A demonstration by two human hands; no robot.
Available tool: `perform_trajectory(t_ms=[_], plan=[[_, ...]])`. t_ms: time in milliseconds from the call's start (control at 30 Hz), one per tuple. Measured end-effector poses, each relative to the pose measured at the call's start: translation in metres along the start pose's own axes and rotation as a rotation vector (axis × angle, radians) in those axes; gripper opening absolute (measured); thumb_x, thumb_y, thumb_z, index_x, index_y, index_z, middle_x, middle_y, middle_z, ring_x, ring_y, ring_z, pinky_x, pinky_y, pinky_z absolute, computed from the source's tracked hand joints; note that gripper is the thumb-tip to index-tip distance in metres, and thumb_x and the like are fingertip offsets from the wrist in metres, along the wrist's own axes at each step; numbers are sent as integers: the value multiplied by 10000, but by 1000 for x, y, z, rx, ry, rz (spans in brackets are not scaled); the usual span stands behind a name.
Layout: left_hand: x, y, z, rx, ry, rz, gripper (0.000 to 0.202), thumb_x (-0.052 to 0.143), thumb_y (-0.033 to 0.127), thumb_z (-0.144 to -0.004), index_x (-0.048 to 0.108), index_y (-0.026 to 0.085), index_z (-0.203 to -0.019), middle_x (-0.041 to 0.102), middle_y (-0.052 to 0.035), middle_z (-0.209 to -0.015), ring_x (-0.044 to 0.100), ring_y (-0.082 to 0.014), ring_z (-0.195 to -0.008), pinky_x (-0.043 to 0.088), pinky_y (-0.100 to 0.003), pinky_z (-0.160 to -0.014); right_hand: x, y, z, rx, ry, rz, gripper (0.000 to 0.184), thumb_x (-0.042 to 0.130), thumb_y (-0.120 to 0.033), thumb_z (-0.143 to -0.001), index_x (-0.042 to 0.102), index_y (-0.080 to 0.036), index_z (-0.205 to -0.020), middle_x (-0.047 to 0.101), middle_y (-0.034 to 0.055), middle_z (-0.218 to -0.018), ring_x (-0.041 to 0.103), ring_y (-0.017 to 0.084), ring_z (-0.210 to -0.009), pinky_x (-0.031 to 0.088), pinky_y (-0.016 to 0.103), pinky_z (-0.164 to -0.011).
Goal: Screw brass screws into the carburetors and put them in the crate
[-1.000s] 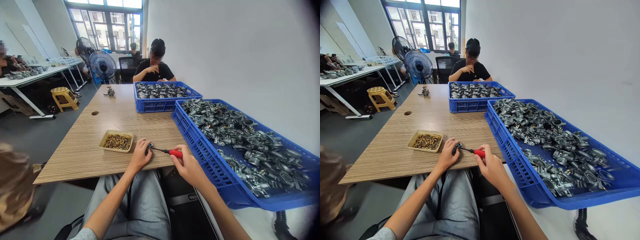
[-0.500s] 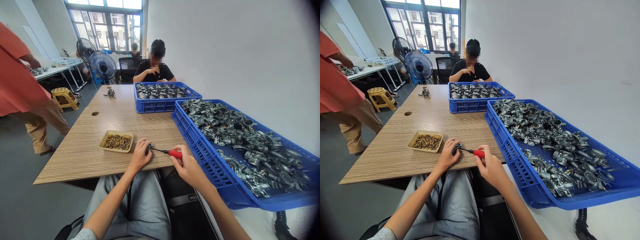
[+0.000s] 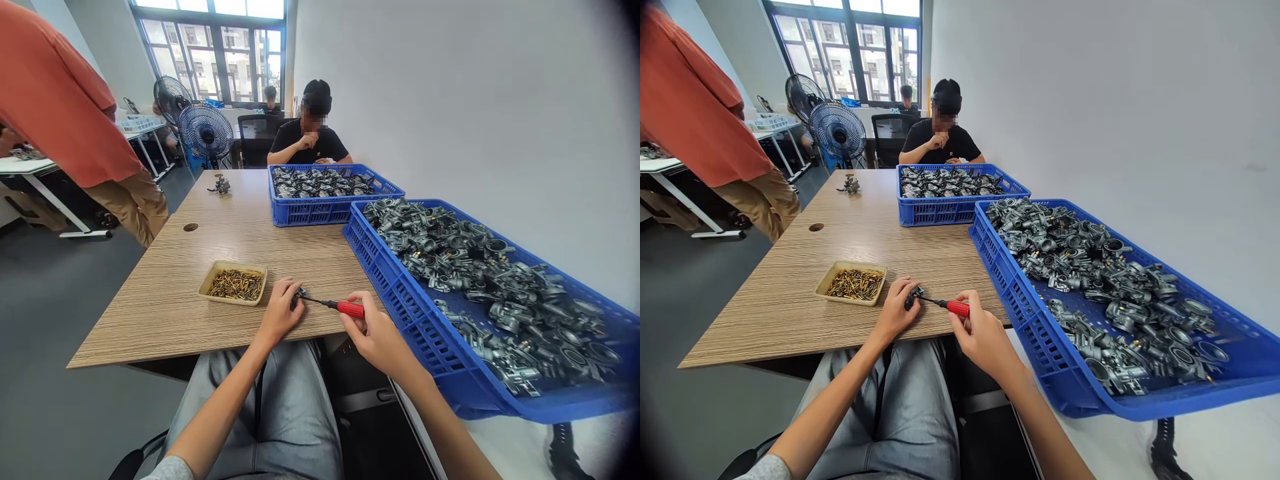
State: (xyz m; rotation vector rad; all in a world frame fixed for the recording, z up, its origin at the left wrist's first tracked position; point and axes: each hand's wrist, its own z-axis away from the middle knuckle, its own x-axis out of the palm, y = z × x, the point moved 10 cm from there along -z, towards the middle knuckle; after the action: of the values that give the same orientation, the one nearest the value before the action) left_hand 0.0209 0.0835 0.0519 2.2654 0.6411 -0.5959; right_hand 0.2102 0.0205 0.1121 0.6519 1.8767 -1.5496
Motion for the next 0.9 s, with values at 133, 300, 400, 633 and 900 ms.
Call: perform_trajectory(t_ms=[133,300,400,633,900], plan=[[0,0,0,-1,3,-2,452,587,108,-874,579,216,-1313,603,-105,-1263,505,-272,-1338,454,-497,-1156,-1,2,0,4,9,34,206,472,-414,-985,449,-247,-1104,547,-60,-612,594,204,-550,365,275,-567],[-1,1,0,-5,0,-12,463,577,104,-869,578,225,-1316,609,-104,-1250,513,-281,-1333,462,-514,-1146,-3,6,-2,26,33,87,207,444,-440,-1000,464,-244,-1064,594,-22,-660,613,222,-585,357,284,-571],[-1,2,-1,-3,-1,-6,460,577,104,-864,579,220,-1309,612,-104,-1247,510,-283,-1334,456,-519,-1151,-1,3,-1,11,17,54,218,489,-411,-982,453,-246,-1121,560,-55,-617,612,214,-575,369,281,-583],[-2,3,0,2,4,7,467,572,105,-864,573,211,-1318,610,-105,-1248,502,-278,-1342,449,-510,-1159,1,2,1,4,14,77,198,477,-406,-989,445,-251,-1108,595,-43,-653,629,216,-602,365,273,-579],[-2,2,0,-6,-3,6,473,563,92,-863,574,224,-1317,612,-99,-1262,501,-278,-1353,444,-518,-1166,0,3,0,14,15,61,224,484,-427,-985,459,-253,-1124,554,-60,-601,628,224,-577,369,280,-570]])
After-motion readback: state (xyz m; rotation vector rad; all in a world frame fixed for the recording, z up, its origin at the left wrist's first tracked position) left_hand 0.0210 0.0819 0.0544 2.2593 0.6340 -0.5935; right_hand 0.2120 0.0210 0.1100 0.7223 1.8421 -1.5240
